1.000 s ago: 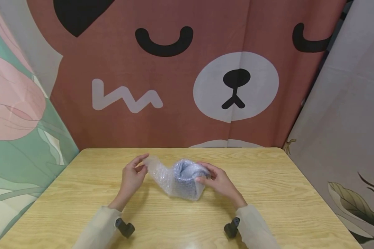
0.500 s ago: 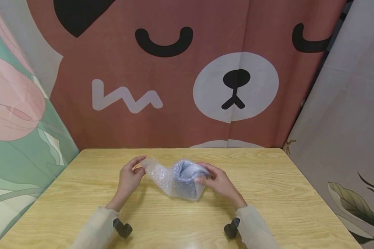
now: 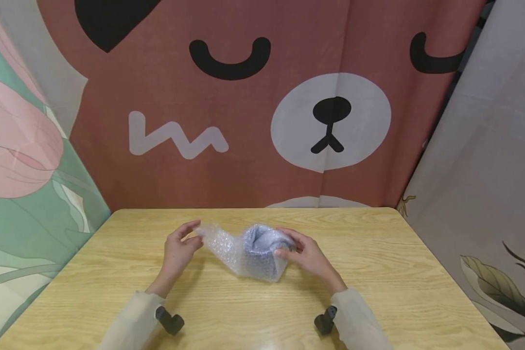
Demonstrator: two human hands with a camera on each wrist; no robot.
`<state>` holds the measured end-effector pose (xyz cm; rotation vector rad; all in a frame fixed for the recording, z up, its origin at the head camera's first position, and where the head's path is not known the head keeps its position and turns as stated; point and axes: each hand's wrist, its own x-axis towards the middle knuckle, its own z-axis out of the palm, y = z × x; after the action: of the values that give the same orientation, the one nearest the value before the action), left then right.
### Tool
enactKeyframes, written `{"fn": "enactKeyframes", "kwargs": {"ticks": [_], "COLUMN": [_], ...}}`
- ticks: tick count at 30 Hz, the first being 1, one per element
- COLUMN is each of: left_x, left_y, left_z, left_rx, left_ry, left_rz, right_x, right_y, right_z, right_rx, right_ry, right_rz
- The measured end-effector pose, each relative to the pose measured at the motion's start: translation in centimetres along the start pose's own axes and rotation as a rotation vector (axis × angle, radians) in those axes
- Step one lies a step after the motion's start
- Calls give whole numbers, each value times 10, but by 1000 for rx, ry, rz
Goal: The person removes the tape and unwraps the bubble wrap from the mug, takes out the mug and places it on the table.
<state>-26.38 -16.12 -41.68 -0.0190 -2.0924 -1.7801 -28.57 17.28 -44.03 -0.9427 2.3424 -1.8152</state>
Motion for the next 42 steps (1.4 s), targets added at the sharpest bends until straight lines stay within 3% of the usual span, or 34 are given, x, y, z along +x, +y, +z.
{"fn": "enactKeyframes", "kwargs": {"ticks": [13,42], "left_x": [4,5], "left_y": [-5,-24], "left_z": [-2,-9], "left_rx": [-159,-240], "left_ry": [17,75], "left_rz": [-151,-257], "right_x": [0,-1], "right_y": [2,1], "right_z": [0,1], "right_rx": [-7,-14], "right_ry": [0,12], "right_rz": [-15,-17]}}
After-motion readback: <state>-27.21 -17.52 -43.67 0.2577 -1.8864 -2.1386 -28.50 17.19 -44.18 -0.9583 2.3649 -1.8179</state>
